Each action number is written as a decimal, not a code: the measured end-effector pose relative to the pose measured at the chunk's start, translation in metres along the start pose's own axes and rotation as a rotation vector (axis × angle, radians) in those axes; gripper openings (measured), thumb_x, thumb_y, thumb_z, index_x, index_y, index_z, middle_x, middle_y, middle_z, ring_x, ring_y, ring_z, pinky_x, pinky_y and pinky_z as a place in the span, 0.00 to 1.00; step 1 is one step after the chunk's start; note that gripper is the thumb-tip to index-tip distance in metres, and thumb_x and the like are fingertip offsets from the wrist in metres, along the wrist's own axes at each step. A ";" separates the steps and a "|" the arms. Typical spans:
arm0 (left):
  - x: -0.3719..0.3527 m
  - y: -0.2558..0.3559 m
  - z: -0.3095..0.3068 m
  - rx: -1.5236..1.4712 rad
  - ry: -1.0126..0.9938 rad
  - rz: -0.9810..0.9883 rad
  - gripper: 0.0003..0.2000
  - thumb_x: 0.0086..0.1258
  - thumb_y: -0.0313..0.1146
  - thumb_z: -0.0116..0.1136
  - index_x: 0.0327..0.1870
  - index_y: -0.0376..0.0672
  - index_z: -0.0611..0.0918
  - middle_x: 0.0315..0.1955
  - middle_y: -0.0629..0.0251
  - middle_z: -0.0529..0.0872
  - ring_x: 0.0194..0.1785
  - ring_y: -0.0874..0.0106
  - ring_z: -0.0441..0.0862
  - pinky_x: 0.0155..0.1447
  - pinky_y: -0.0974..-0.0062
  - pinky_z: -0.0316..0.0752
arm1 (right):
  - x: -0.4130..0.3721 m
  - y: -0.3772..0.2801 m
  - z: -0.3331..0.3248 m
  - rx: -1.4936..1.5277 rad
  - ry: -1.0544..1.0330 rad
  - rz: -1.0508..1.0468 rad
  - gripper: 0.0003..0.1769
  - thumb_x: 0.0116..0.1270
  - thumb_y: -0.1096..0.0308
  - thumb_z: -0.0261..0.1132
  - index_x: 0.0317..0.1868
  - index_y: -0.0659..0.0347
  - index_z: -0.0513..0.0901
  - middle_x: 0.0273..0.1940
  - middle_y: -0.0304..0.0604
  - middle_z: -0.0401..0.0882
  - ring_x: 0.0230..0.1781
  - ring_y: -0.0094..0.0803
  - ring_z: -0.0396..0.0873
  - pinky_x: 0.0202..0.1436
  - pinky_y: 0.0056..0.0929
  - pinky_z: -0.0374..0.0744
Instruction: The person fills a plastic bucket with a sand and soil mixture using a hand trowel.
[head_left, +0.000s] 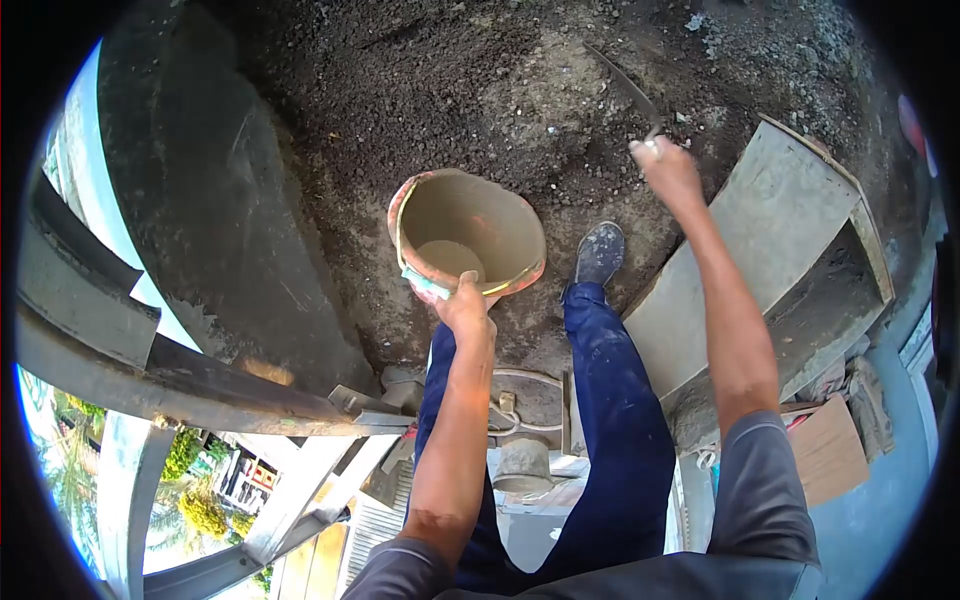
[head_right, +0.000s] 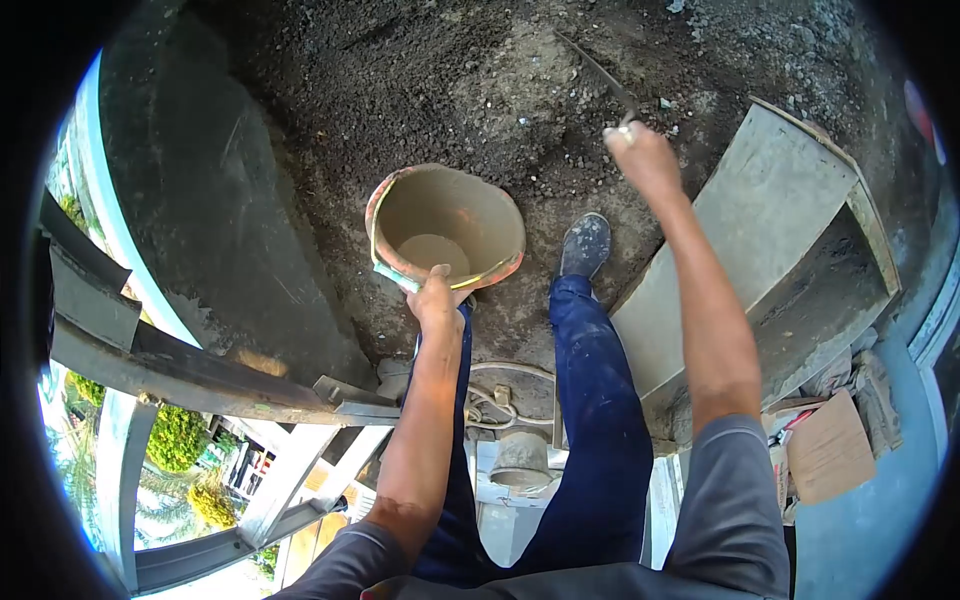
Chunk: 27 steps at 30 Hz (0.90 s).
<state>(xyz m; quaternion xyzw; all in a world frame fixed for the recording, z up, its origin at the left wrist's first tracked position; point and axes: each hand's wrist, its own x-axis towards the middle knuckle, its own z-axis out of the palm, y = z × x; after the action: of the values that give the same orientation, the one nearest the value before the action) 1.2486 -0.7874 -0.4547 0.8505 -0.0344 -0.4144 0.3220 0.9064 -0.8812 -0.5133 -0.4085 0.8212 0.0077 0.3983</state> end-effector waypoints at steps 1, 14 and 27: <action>0.003 -0.007 0.001 0.002 0.004 0.002 0.26 0.64 0.19 0.60 0.64 0.21 0.70 0.55 0.42 0.79 0.49 0.50 0.88 0.46 0.53 0.94 | 0.010 0.005 0.024 0.245 -0.076 0.027 0.26 0.71 0.46 0.64 0.48 0.64 0.85 0.45 0.61 0.88 0.48 0.58 0.86 0.56 0.49 0.80; 0.015 0.006 0.011 0.102 -0.052 -0.087 0.29 0.67 0.21 0.60 0.68 0.22 0.63 0.59 0.39 0.75 0.54 0.49 0.86 0.44 0.57 0.95 | -0.037 -0.047 0.099 0.316 -0.722 0.017 0.17 0.66 0.58 0.67 0.44 0.65 0.83 0.29 0.47 0.84 0.22 0.37 0.82 0.24 0.41 0.81; 0.019 0.029 -0.001 0.083 -0.108 -0.233 0.40 0.68 0.20 0.59 0.77 0.43 0.50 0.65 0.42 0.68 0.59 0.48 0.83 0.49 0.52 0.93 | -0.050 -0.006 -0.013 -0.187 -0.005 -0.101 0.23 0.73 0.43 0.62 0.51 0.55 0.83 0.41 0.57 0.89 0.44 0.59 0.87 0.50 0.56 0.82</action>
<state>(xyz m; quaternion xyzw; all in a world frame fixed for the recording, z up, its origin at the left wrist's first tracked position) 1.2681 -0.8161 -0.4504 0.8377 0.0304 -0.4925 0.2341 0.9193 -0.8559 -0.4697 -0.4845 0.7944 0.0652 0.3606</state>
